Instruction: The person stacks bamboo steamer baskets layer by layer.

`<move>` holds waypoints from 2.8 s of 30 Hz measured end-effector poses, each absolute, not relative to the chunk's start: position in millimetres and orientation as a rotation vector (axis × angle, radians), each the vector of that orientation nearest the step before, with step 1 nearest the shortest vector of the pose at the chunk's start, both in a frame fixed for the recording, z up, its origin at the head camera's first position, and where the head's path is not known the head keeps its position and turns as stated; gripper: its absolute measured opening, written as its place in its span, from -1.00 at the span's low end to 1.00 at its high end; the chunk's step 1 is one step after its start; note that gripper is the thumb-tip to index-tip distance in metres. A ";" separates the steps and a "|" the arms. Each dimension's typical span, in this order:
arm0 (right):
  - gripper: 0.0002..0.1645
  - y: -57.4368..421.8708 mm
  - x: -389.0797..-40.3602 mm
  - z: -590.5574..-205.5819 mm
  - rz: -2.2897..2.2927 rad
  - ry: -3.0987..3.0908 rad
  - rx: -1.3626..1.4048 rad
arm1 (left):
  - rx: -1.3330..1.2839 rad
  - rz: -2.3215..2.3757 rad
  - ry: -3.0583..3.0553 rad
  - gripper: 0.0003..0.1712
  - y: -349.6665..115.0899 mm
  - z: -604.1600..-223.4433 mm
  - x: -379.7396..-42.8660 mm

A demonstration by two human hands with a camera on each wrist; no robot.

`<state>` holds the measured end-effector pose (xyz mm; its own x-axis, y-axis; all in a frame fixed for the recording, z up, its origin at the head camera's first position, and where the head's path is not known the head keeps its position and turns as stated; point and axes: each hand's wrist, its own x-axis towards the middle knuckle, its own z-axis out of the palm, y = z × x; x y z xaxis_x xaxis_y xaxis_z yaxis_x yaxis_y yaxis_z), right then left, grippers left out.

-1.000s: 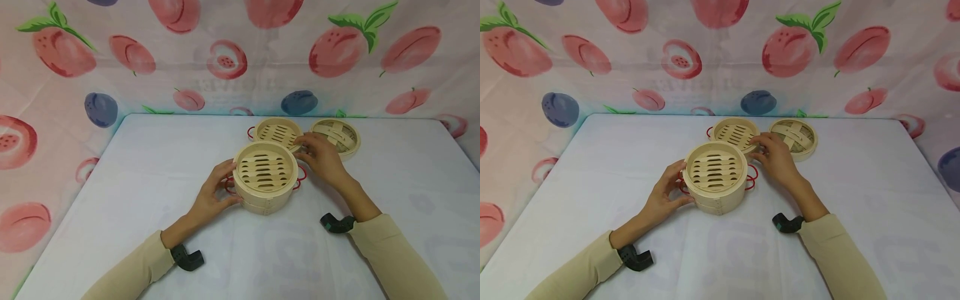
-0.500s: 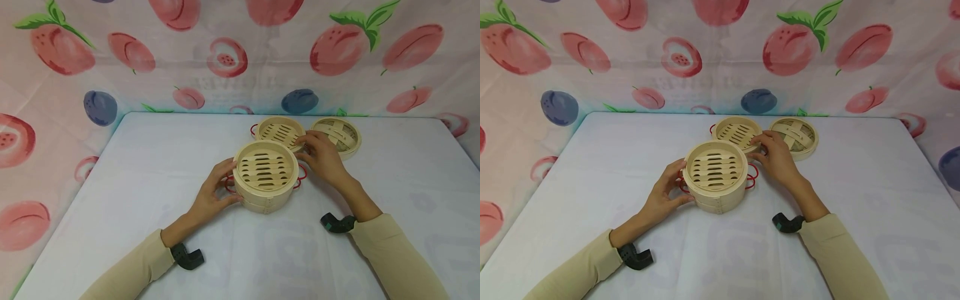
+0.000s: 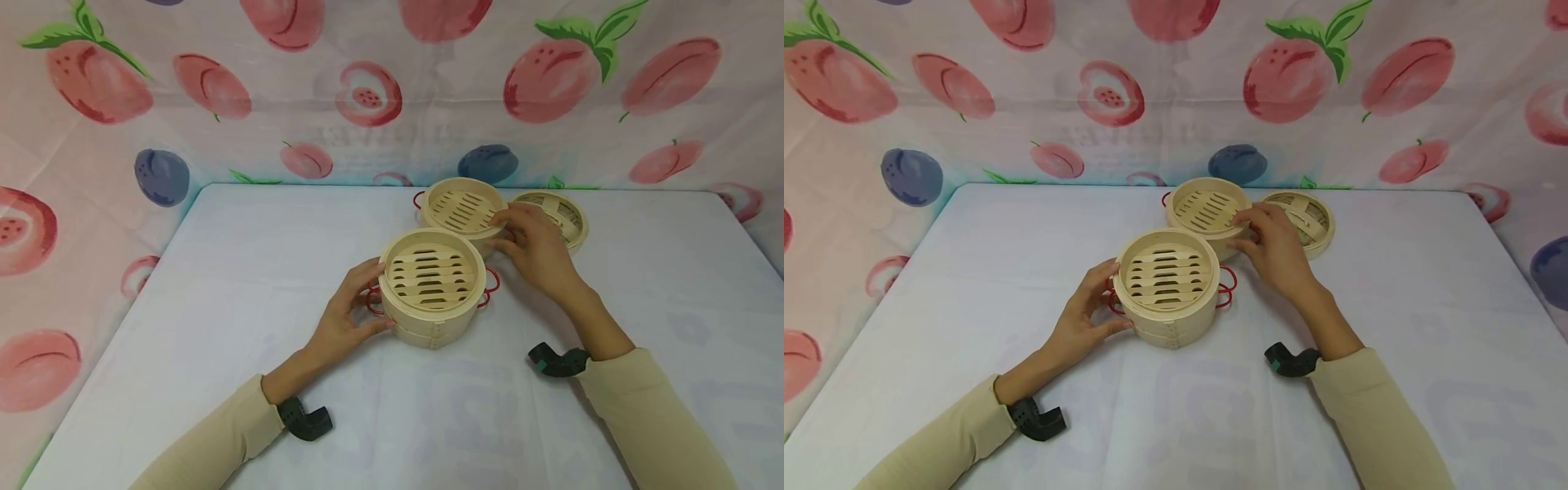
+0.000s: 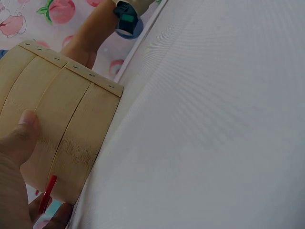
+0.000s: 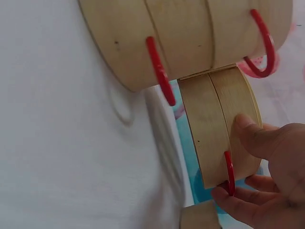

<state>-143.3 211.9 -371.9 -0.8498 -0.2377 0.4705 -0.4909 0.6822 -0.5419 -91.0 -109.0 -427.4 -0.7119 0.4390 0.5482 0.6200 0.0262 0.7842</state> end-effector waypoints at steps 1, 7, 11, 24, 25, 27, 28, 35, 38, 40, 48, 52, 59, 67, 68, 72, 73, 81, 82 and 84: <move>-0.70 212.5 -143.5 -369.0 0.965 -2.525 0.567 | -1.115 -1.771 -2.136 0.11 -109.1 -427.4 -91.1; -0.67 217.3 -143.3 -354.3 0.959 -2.517 0.519 | -1.115 -1.773 -2.137 0.10 -109.1 -426.5 -90.9; -0.64 219.4 -139.7 -346.3 0.975 -2.495 0.495 | -1.120 -1.771 -2.125 0.12 -108.7 -426.3 -91.1; -0.62 222.4 -132.8 -333.0 1.049 -2.480 0.430 | -1.124 -1.779 -2.122 0.11 -108.7 -426.6 -92.1; -0.62 222.5 -132.4 -332.3 1.053 -2.477 0.429 | -1.124 -1.782 -2.123 0.10 -108.8 -426.6 -91.9; -0.62 222.4 -131.2 -330.7 1.055 -2.472 0.423 | -1.124 -1.782 -2.126 0.09 -109.0 -426.4 -91.7; -0.62 222.1 -130.6 -329.6 1.061 -2.469 0.420 | -1.124 -1.782 -2.126 0.09 -109.0 -426.4 -91.7; -0.60 220.5 -125.3 -321.5 1.071 -2.446 0.405 | -1.128 -1.776 -2.126 0.10 -109.0 -426.3 -91.9; -0.58 219.6 -122.9 -318.4 1.079 -2.443 0.418 | -1.125 -1.782 -2.123 0.10 -109.0 -426.4 -91.7; -0.57 218.6 -121.7 -316.5 1.080 -2.446 0.431 | -1.123 -1.786 -2.122 0.11 -109.0 -426.8 -91.7; -0.58 215.2 -117.0 -312.4 1.098 -2.462 0.458 | -1.115 -1.797 -2.128 0.10 -109.1 -428.5 -91.8; -0.56 213.9 -115.4 -311.0 1.099 -2.460 0.485 | -1.115 -1.790 -2.130 0.10 -109.0 -429.0 -91.9; -0.56 213.6 -113.3 -309.0 1.113 -2.456 0.515 | -1.117 -1.784 -2.132 0.10 -109.1 -428.3 -92.0; -0.56 211.8 -111.8 -306.3 1.112 -2.459 0.567 | -1.119 -1.786 -2.125 0.11 -108.8 -429.1 -92.9; -0.56 211.6 -111.7 -306.3 1.113 -2.456 0.580 | -1.118 -1.786 -2.125 0.11 -108.8 -429.3 -93.0; -0.55 211.0 -111.2 -306.9 1.115 -2.446 0.623 | -1.117 -1.797 -2.125 0.11 -108.7 -429.2 -92.7; -0.55 210.9 -111.0 -307.1 1.116 -2.443 0.632 | -1.116 -1.796 -2.126 0.11 -108.7 -429.0 -92.7; -0.56 209.3 -108.4 -304.6 1.074 -2.454 0.657 | -1.113 -1.783 -2.135 0.11 -108.8 -427.4 -92.2; -0.56 209.1 -108.0 -304.2 1.071 -2.457 0.660 | -1.112 -1.779 -2.137 0.11 -108.9 -427.5 -92.2; -0.55 208.6 -107.4 -303.4 1.066 -2.461 0.661 | -1.113 -1.773 -2.139 0.11 -109.0 -427.7 -92.4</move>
<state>-107.4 208.6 -303.4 -0.8185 -0.2687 0.5078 -0.5542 0.6022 -0.5746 -92.4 -109.0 -427.7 -0.7138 0.4410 0.5440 0.6164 0.0269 0.7870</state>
